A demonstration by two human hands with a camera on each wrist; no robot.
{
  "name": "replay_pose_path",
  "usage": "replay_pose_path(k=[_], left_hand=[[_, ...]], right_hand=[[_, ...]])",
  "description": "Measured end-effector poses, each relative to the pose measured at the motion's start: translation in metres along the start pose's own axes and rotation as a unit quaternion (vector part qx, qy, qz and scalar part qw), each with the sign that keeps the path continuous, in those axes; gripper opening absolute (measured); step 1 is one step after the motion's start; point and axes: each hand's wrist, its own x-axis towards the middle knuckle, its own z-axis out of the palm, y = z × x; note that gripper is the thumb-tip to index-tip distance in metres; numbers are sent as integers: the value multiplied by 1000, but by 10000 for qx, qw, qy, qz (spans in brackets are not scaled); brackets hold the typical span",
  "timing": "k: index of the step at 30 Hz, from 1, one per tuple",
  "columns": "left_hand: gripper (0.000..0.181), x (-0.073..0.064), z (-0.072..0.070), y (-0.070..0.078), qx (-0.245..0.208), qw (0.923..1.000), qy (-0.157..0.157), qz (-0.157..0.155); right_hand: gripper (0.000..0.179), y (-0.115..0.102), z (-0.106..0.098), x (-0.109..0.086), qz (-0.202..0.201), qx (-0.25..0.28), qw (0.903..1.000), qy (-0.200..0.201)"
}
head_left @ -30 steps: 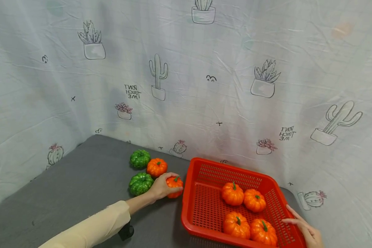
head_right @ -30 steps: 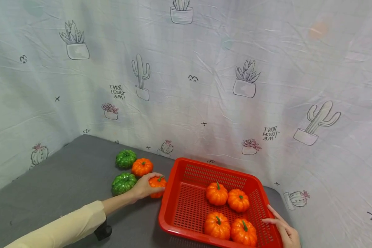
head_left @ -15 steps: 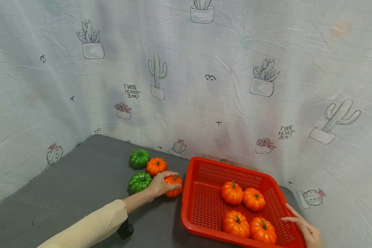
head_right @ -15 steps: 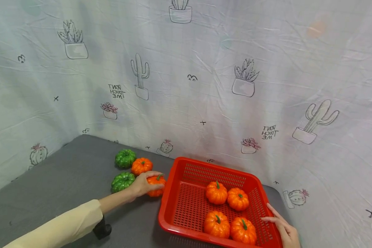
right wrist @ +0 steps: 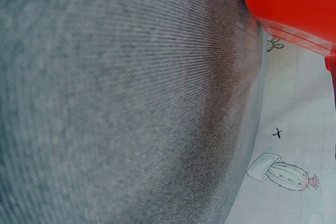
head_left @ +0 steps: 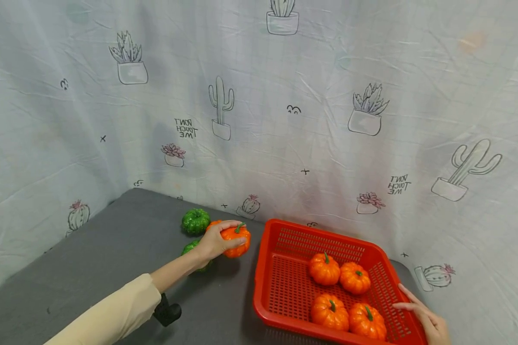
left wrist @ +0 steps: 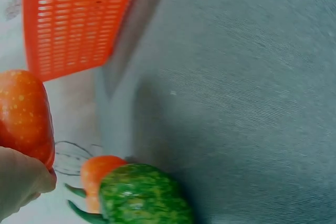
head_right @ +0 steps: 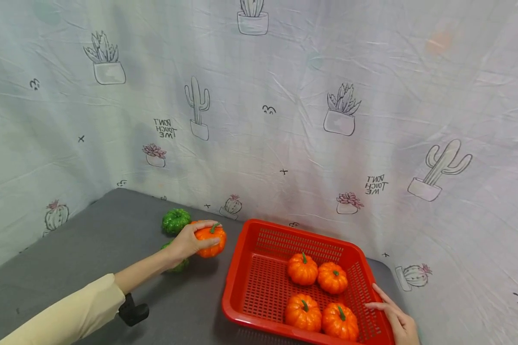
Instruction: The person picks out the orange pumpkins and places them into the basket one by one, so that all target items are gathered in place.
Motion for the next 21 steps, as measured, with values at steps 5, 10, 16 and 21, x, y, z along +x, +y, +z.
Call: replay_pose_path(k=[5,10,16,21], left_hand=[[51,0,-1,12,-50,9995,-210,238],[53,-1,1,22,-251,9986,-400,222],[50,-3,3,32,-330,9969,-587,407],[52,-5,5,39,-424,9941,-846,535]], right_hand=[[41,1,-2,0,341,2,9994,-106],[41,3,-3,0,186,28,9996,-204],[40,3,-2,-1,4,-7,9999,-132],[40,4,-2,-1,-153,-3,9997,-170]])
